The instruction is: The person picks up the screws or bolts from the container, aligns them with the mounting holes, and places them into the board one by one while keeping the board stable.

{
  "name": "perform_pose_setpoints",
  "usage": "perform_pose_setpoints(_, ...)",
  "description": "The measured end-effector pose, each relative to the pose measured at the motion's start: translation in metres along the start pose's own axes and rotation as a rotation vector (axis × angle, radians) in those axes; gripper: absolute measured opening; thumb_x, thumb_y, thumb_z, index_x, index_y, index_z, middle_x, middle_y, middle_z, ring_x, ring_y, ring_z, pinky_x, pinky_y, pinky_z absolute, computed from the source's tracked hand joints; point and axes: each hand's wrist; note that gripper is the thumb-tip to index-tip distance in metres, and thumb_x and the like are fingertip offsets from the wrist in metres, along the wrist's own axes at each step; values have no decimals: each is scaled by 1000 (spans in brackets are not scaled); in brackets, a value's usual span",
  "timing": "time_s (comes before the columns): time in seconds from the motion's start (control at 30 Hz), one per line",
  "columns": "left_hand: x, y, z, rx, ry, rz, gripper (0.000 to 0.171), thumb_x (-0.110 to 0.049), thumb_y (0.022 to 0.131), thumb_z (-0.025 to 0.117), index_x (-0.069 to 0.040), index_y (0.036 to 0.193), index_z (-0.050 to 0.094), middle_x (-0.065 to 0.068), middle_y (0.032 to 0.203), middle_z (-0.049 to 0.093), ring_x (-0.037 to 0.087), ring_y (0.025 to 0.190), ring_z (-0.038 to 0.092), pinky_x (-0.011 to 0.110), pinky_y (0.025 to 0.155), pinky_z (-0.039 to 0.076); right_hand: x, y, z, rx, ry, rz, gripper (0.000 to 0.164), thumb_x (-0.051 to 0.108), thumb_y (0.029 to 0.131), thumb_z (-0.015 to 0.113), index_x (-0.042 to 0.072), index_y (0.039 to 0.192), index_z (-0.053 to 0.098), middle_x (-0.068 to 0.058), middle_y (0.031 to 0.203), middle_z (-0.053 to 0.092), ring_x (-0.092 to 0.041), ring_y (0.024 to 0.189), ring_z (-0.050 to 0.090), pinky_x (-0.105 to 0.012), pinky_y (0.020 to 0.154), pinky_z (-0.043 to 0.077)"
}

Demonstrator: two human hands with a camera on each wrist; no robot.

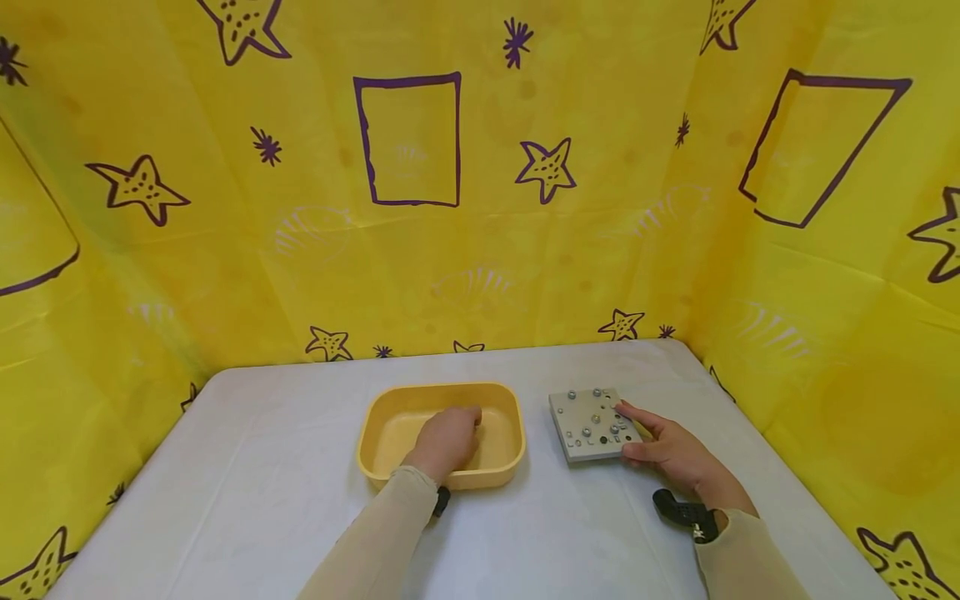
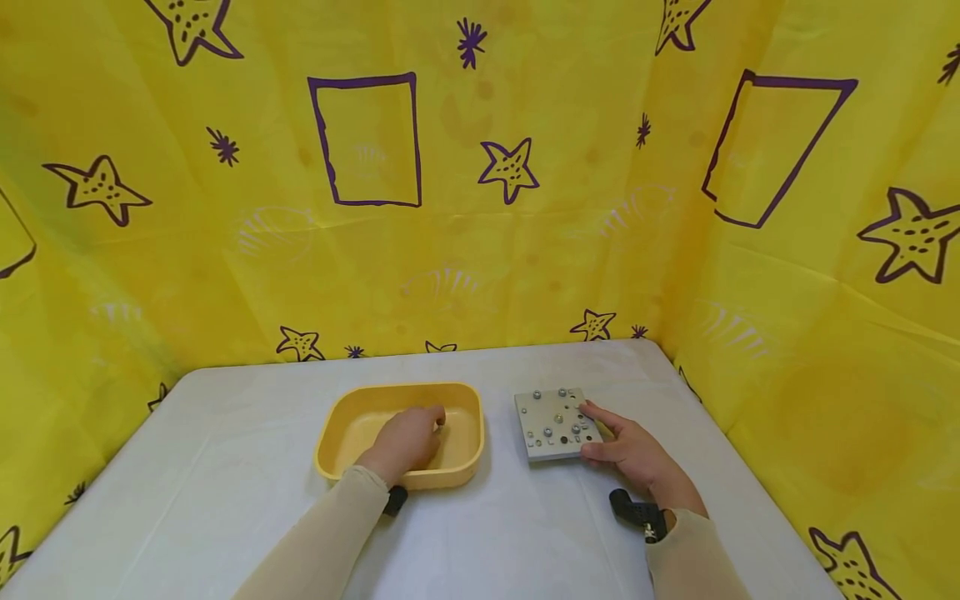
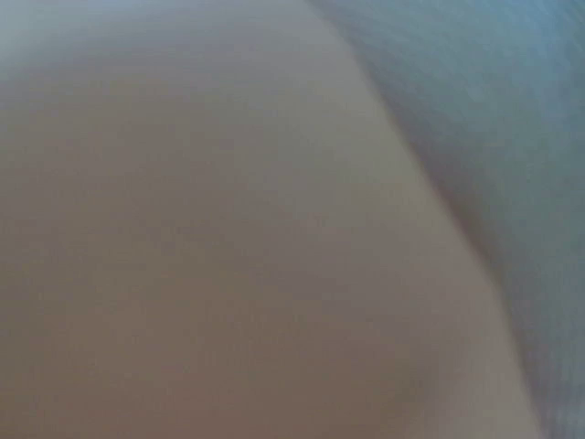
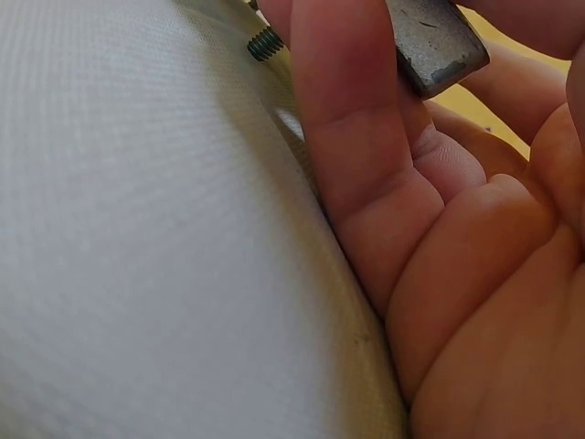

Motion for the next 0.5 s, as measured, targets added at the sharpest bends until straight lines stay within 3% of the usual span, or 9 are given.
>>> perform_pose_setpoints(0.17,3,-2,-3,-16,-112,-3,19,-10,93,65,-11,112,70,5,97,69,19,75,57,39,76,52,2,-1,2,-7,18,13,84,22,83,82,22,155,39,-11,163,17,-33,126,37,-27,91,45)
perform_pose_setpoints(0.37,3,-4,-12,-7,-386,-65,21,-8,92,64,-10,113,67,2,86,62,19,71,54,34,66,47,4,-2,3,-34,31,38,91,23,80,84,23,157,34,-14,157,25,-33,118,44,-27,89,47)
perform_pose_setpoints(0.5,2,-5,-16,-17,-488,-91,23,-8,90,64,-11,112,67,0,86,59,18,72,54,32,65,46,4,-2,4,-32,42,48,92,23,80,84,23,157,33,-15,157,26,-33,118,45,-33,92,46)
Point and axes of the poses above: each hand's wrist, its own y-axis towards the middle knuckle, its own z-axis out of the palm, x = y × z
